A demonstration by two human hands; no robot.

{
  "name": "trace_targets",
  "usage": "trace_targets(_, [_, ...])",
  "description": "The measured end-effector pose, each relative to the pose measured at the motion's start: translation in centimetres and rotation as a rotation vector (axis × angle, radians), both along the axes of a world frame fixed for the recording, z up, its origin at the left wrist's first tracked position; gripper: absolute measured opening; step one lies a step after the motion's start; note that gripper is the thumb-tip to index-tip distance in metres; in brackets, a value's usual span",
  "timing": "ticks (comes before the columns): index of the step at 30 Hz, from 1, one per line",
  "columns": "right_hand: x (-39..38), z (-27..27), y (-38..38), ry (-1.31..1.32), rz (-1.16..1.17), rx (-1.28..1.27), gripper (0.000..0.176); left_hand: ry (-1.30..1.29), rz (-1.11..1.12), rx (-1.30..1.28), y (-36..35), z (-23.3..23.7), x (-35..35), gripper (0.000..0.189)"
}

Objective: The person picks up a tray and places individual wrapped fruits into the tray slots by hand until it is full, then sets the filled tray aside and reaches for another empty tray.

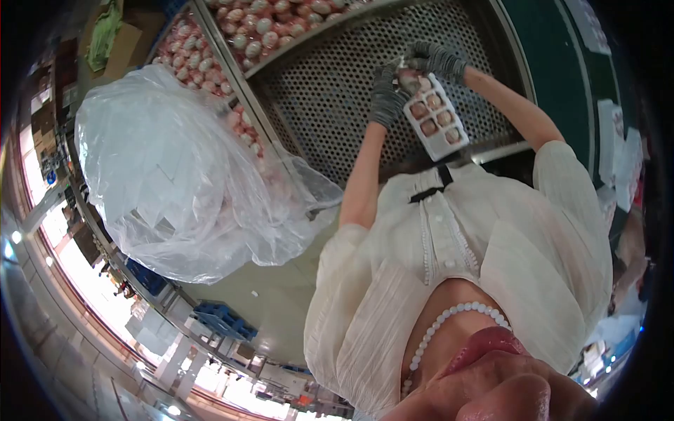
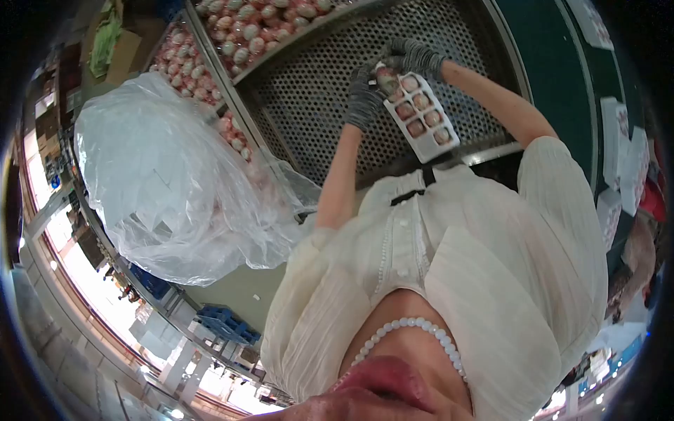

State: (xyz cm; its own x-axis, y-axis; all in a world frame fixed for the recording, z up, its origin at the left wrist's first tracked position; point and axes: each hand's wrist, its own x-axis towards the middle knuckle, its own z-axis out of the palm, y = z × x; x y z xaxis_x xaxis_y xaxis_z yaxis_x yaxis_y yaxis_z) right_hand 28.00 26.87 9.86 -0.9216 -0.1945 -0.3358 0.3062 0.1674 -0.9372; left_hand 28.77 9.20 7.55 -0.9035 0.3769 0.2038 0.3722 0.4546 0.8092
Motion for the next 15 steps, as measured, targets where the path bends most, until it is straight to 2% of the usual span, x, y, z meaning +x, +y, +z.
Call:
trace_targets(1, [1.7, -0.8, -0.3, -0.121, 0.063, 0.04, 0.02, -0.304, -0.087, 0.077, 0.2, -1.5, 0.7, 0.035])
trace_targets(2, [3.5, -0.7, -0.9, -0.133, -0.02, 0.049, 0.021, -0.609, -0.171, 0.148, 0.2, -2.7, 1.9, 0.029])
trace_targets(3, [5.3, -1.5, -1.4, -0.141, -0.103, 0.057, 0.021, -0.623, -0.179, 0.144, 0.1, -3.0, 3.3, 0.029])
trace_targets(4, [7.0, -2.3, -1.7, -0.151, -0.112, 0.055, 0.021, -0.734, -0.176, 0.184, 0.2, -3.1, 4.7, 0.024])
trace_targets(5, [8.8, -3.0, -1.9, -0.219, -0.239, -0.026, 0.025, -0.848, -0.169, 0.222, 0.2, -2.9, 6.4, 0.02])
trace_targets(6, [10.5, -3.7, -2.2, -0.283, -0.367, -0.106, 0.028, -0.708, -0.128, 0.216, 0.4, -2.3, 8.1, 0.016])
trace_targets(7, [11.9, -4.0, -2.5, -0.29, -0.374, -0.108, 0.028, -0.715, -0.134, 0.211, 0.7, -2.7, 9.1, 0.016])
trace_targets(9, [14.8, -4.7, -3.1, -0.252, -0.651, -0.121, 0.034, -1.089, 0.049, 0.21, 0.8, -4.3, 11.8, 0.018])
trace_targets(10, [17.0, -7.5, -2.4, -0.046, -0.444, 0.067, 0.041, -1.015, 0.115, 0.13, 0.6, -9.2, 14.0, 0.023])
trace_targets(11, [18.1, -7.3, -2.8, -0.055, -0.457, 0.068, 0.041, -1.024, 0.105, 0.122, 0.6, -9.1, 14.5, 0.023])
trace_targets(13, [20.2, -5.1, -3.9, -0.174, -0.431, 0.238, 0.046, -0.843, 0.117, -0.016, 1.0, -8.4, 15.0, 0.024])
trace_targets(14, [20.6, -3.9, -3.7, -0.381, -0.418, 0.082, 0.052, -0.601, 0.038, 0.002, 0.8, -7.5, 15.0, 0.028])
trace_targets(15, [21.4, -4.5, -3.6, -0.383, -0.421, 0.081, 0.052, -0.603, 0.035, 0.001, 0.7, -7.4, 15.3, 0.028])
